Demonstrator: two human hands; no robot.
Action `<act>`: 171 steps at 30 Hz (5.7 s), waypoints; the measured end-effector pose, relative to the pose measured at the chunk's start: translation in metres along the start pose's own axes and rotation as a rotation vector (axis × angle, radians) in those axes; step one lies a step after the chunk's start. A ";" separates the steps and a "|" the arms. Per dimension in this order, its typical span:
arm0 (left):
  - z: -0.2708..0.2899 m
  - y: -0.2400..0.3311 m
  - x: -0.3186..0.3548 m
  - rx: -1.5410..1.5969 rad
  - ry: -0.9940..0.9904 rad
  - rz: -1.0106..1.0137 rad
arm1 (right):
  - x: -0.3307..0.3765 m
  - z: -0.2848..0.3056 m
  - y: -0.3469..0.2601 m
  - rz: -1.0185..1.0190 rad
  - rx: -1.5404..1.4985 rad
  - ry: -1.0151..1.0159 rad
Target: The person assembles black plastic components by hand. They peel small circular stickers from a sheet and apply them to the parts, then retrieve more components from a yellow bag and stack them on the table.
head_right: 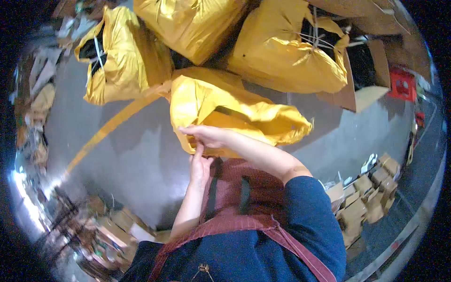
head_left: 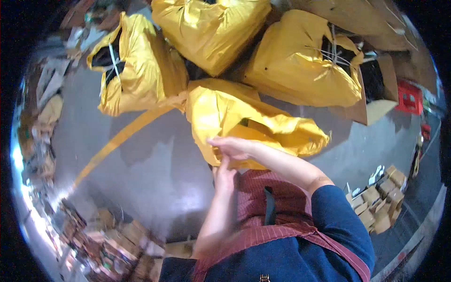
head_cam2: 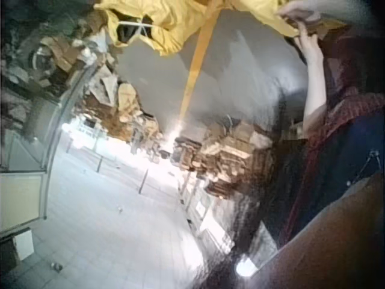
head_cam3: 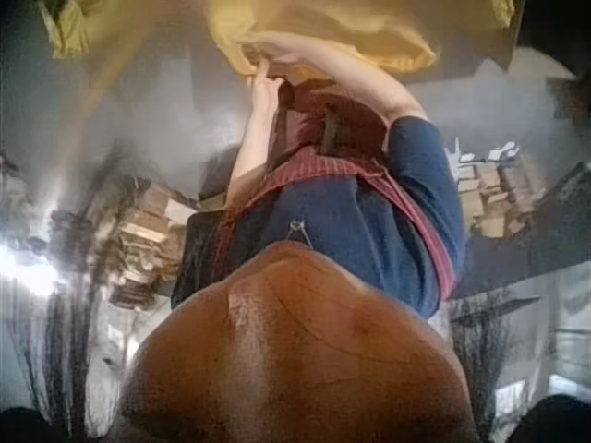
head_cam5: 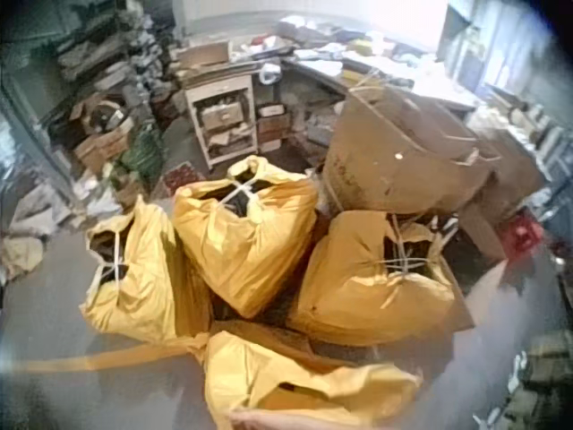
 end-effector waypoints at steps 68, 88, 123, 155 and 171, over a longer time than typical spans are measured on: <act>-0.035 0.239 -0.004 -1.289 -0.157 -0.734 | -0.157 0.167 -0.053 0.257 1.757 0.472; 0.090 0.183 -0.112 -1.877 -0.140 -0.292 | -0.155 0.195 -0.018 0.097 0.920 0.704; 0.217 0.227 0.148 -1.176 0.430 -0.954 | -0.201 0.240 0.081 0.135 0.573 1.207; -0.073 0.162 0.322 -1.090 0.261 -1.372 | 0.157 0.084 0.132 0.262 -0.580 0.218; -0.156 0.056 0.338 -1.631 0.165 -1.410 | 0.335 0.345 0.141 0.310 0.578 1.044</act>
Point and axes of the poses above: each hand's wrist, its own x-axis away from the middle knuckle, its own z-axis out of the back of the hand, y = z × x, the point moved 7 cm from there along -x, towards the middle knuckle, and after that the axes turned 4 degrees about y, right-handed, at the moved point
